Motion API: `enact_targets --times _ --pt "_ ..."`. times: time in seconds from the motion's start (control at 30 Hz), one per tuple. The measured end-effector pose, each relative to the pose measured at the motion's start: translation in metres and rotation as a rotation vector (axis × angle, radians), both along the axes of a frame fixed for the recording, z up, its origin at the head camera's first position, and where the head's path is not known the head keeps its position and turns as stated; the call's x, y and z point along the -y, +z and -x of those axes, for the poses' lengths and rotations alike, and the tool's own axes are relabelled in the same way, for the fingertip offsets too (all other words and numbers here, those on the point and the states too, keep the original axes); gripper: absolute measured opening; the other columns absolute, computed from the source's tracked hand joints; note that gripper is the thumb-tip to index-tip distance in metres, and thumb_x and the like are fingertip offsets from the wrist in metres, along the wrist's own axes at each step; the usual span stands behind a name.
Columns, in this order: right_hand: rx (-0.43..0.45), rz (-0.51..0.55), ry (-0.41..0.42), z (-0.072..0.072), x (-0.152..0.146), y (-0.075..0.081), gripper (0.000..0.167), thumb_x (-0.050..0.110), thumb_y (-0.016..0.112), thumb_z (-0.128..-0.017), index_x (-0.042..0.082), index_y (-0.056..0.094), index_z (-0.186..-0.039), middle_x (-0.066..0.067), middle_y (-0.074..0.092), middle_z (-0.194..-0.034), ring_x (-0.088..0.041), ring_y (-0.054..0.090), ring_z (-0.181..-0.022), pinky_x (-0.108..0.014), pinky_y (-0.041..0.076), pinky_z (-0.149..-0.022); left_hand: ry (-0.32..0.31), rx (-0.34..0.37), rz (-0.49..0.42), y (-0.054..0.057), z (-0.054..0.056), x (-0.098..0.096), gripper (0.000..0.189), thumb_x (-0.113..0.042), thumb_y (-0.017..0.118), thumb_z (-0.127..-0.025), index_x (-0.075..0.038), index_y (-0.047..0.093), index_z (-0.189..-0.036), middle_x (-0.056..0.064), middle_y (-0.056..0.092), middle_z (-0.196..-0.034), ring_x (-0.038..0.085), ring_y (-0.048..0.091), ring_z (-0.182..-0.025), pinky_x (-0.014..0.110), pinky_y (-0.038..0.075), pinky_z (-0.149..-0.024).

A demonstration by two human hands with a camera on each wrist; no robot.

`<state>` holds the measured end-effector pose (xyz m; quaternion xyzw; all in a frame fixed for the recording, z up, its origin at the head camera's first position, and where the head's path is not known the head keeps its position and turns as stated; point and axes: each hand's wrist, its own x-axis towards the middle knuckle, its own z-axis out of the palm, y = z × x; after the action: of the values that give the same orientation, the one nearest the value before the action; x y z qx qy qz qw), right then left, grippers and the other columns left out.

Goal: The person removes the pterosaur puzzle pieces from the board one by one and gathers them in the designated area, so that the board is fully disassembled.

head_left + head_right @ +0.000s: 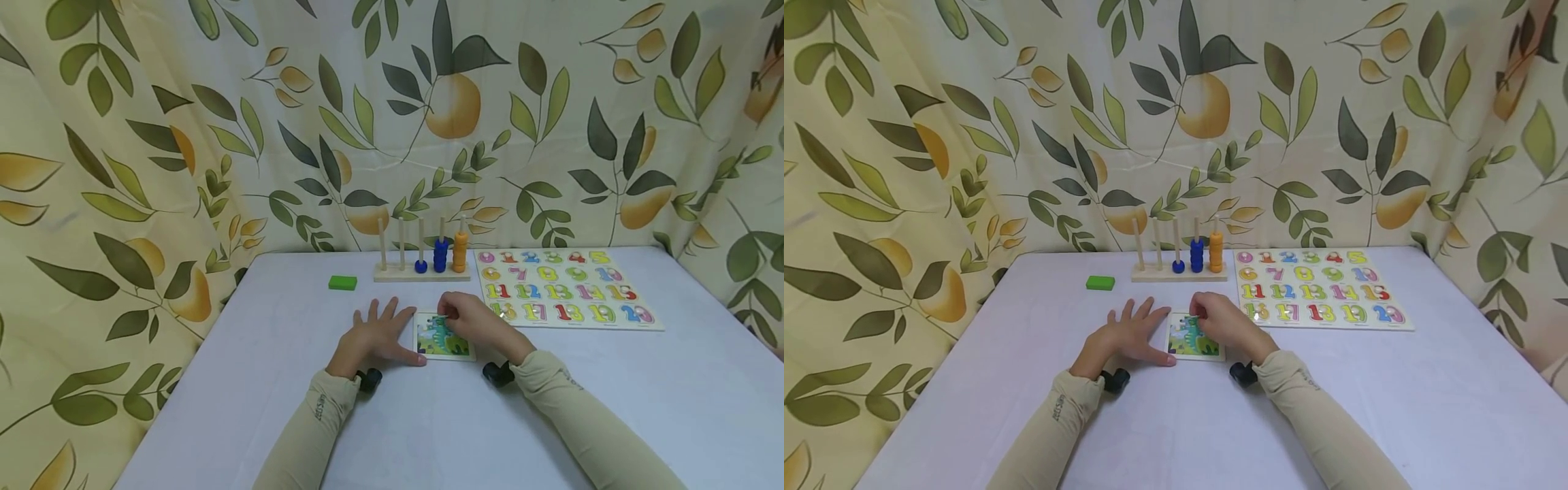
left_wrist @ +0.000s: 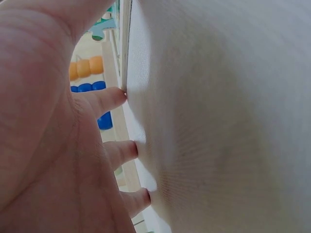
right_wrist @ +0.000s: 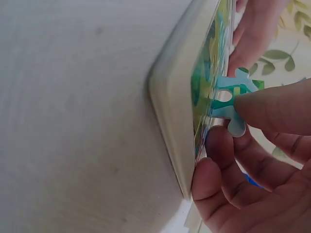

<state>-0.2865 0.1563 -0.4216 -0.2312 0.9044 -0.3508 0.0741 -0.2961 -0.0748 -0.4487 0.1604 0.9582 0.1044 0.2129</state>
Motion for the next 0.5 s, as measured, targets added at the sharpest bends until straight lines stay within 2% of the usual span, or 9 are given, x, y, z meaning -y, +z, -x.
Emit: enact_targets --times 0.2,0.33,0.5 --pt "0.015 -0.023 0.012 -0.0022 0.0007 -0.0002 0.013 -0.008 0.062 -0.098 0.004 0.062 -0.102 -0.005 0.062 -0.091 -0.021 0.056 -0.085 -0.037 0.050 -0.078 -0.007 -0.002 0.018 -0.0008 0.0013 -0.0001 0.112 -0.076 0.076 -0.084 -0.036 0.020 -0.173 0.006 0.000 -0.181 0.048 -0.007 -0.161 0.075 0.000 -0.122" --pt "0.020 -0.012 0.007 -0.0026 0.0008 -0.0013 0.014 -0.008 0.062 -0.097 0.003 0.067 -0.104 -0.006 0.067 -0.097 -0.021 0.058 -0.086 -0.036 0.053 -0.080 -0.007 -0.007 0.012 -0.0010 0.0012 0.0004 0.113 -0.077 0.077 -0.083 -0.037 0.021 -0.173 0.006 0.002 -0.181 0.047 -0.005 -0.162 0.076 -0.001 -0.121" --pt "0.027 -0.007 -0.027 -0.0034 0.0017 0.0017 0.012 -0.005 0.064 -0.099 0.003 0.070 -0.106 -0.005 0.068 -0.096 -0.022 0.059 -0.087 -0.038 0.052 -0.081 -0.008 -0.001 0.013 0.0002 0.0010 0.0001 0.115 -0.080 0.077 -0.081 -0.038 0.021 -0.172 0.007 0.002 -0.181 0.047 -0.005 -0.162 0.076 -0.001 -0.121"
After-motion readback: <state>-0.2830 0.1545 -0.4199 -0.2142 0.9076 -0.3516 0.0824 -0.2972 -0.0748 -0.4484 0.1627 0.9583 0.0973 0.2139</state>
